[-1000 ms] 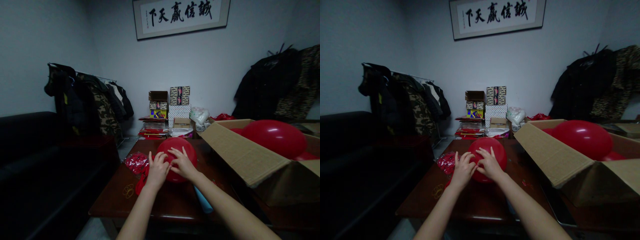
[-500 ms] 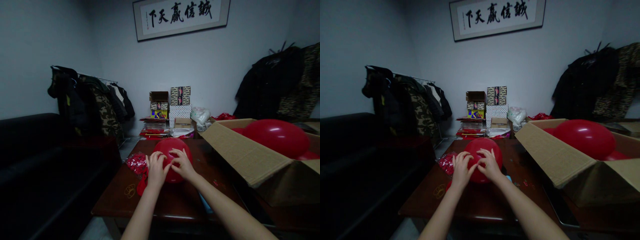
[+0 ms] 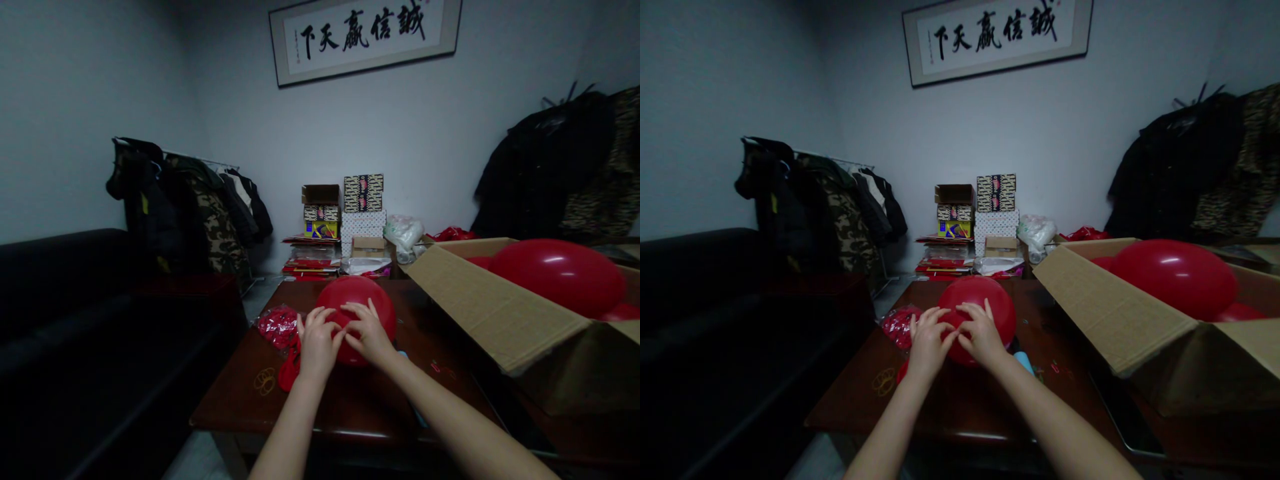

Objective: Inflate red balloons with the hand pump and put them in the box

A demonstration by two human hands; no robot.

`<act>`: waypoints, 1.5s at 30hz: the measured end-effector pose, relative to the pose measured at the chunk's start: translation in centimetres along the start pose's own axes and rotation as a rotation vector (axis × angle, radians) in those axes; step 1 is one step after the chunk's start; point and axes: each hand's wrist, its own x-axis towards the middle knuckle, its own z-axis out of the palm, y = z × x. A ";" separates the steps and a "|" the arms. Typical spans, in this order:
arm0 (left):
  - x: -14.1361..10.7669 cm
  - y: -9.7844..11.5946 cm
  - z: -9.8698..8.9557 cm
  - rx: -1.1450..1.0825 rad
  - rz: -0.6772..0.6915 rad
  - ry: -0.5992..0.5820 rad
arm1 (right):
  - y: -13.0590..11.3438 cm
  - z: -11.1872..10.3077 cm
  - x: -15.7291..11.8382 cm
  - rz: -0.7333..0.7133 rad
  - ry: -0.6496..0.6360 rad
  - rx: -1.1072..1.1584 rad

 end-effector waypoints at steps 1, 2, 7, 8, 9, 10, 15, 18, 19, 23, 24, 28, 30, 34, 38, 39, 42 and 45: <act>0.0 0.1 0.0 -0.004 0.002 0.001 | 0.0 0.0 0.0 0.003 0.005 -0.004; -0.1 0.2 0.0 -0.009 0.006 0.005 | 0.0 0.1 0.0 0.007 0.010 -0.008; -0.4 0.4 0.6 -0.084 -0.004 0.111 | 0.0 0.3 0.0 0.001 0.031 -0.026; -0.4 0.2 0.8 -0.120 -0.022 0.142 | 0.1 0.3 0.0 -0.006 0.030 -0.028; -0.3 -0.1 0.9 -0.168 -0.046 0.168 | 0.2 0.3 -0.1 -0.011 0.028 -0.029; -0.3 -0.3 1.1 -0.227 -0.071 0.178 | 0.3 0.2 -0.1 -0.014 0.027 -0.029; 0.1 -1.2 0.9 -0.498 -0.115 0.009 | 1.3 -0.2 -0.4 0.000 0.045 -0.021; 0.1 -1.0 0.6 -0.310 -0.110 0.019 | 1.6 -0.3 -0.7 -0.009 0.050 -0.002; 0.1 -0.9 0.5 -0.224 -0.130 0.072 | 1.5 -0.3 -0.8 -0.015 0.050 0.007; 0.0 -1.2 0.6 -0.020 -0.175 0.274 | 1.1 0.0 -1.3 -0.040 0.069 0.043; -0.1 -1.4 0.8 -0.002 -0.177 0.305 | 0.9 0.0 -1.5 -0.041 0.080 0.052; 0.0 -2.6 1.8 -0.128 -0.287 0.434 | 0.7 0.4 -1.9 0.000 0.145 0.095; 0.1 -2.8 2.5 -0.362 -0.392 0.484 | 0.7 0.6 -2.0 0.036 0.175 0.119; 0.0 -2.5 3.3 -0.788 -0.481 0.463 | 0.7 0.8 -1.7 0.084 0.188 0.162; -0.4 -2.7 2.4 -0.712 -0.246 0.270 | 1.0 0.6 -1.1 0.104 0.172 0.186; -0.5 -2.9 2.1 -0.617 -0.141 0.190 | 1.1 0.5 -1.0 0.106 0.167 0.187; -0.8 -3.0 1.0 -0.323 0.069 0.018 | 1.3 0.3 -0.8 0.102 0.147 0.177; -0.7 -2.4 0.4 -0.145 0.144 -0.006 | 1.3 0.2 -0.6 0.085 0.122 0.147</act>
